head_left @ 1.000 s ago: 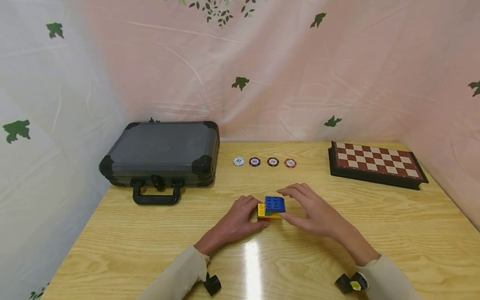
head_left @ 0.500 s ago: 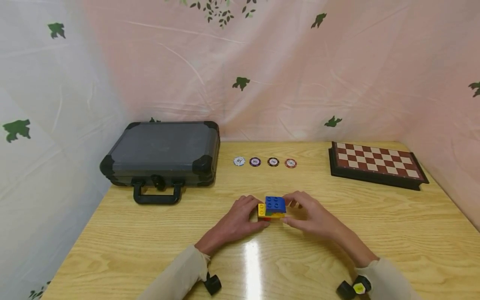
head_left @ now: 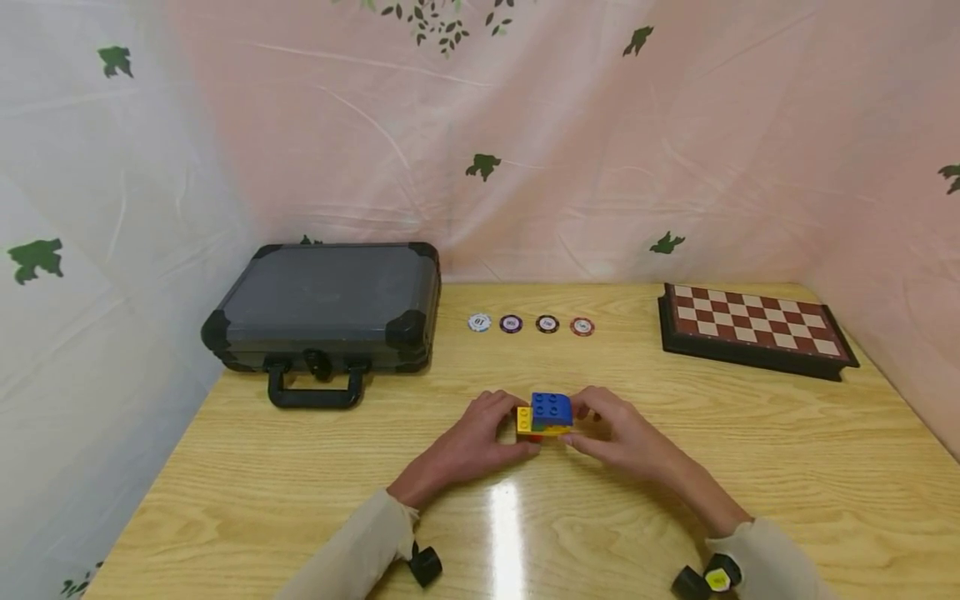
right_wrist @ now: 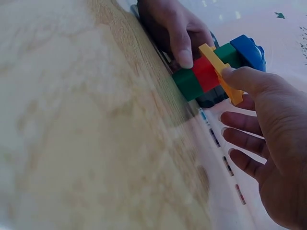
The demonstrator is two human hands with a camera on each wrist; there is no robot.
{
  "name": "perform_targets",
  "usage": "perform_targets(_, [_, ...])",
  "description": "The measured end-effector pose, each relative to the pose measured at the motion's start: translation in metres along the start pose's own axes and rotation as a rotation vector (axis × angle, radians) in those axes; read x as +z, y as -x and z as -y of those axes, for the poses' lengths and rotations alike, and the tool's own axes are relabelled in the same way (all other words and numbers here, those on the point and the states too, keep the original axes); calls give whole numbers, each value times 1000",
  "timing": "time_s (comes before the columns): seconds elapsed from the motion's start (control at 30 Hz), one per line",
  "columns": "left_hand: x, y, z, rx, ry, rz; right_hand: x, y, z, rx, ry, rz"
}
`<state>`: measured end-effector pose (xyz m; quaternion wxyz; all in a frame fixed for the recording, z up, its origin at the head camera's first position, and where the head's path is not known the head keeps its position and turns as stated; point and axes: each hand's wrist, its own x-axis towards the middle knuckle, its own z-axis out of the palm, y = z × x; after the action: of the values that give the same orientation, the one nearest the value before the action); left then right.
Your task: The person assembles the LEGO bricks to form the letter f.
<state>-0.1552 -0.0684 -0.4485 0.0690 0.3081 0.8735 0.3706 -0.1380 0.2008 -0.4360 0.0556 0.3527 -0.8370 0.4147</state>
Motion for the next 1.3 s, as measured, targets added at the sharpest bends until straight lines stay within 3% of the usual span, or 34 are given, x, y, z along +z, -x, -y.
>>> perform_targets(0.17, [-6, 4, 3, 0, 94, 13, 1, 0, -1, -1, 8, 3])
perform_targets(0.4, [-9, 9, 6, 65, 131, -56, 1, 1, -1, 2, 15, -1])
perform_targets(0.97, [-12, 11, 8, 197, 69, -154, 1, 2, 0, 80, 11, 9])
perform_targets(1.3, [-12, 8, 9, 202, 51, -188, -1, -1, -1, 60, 28, -10])
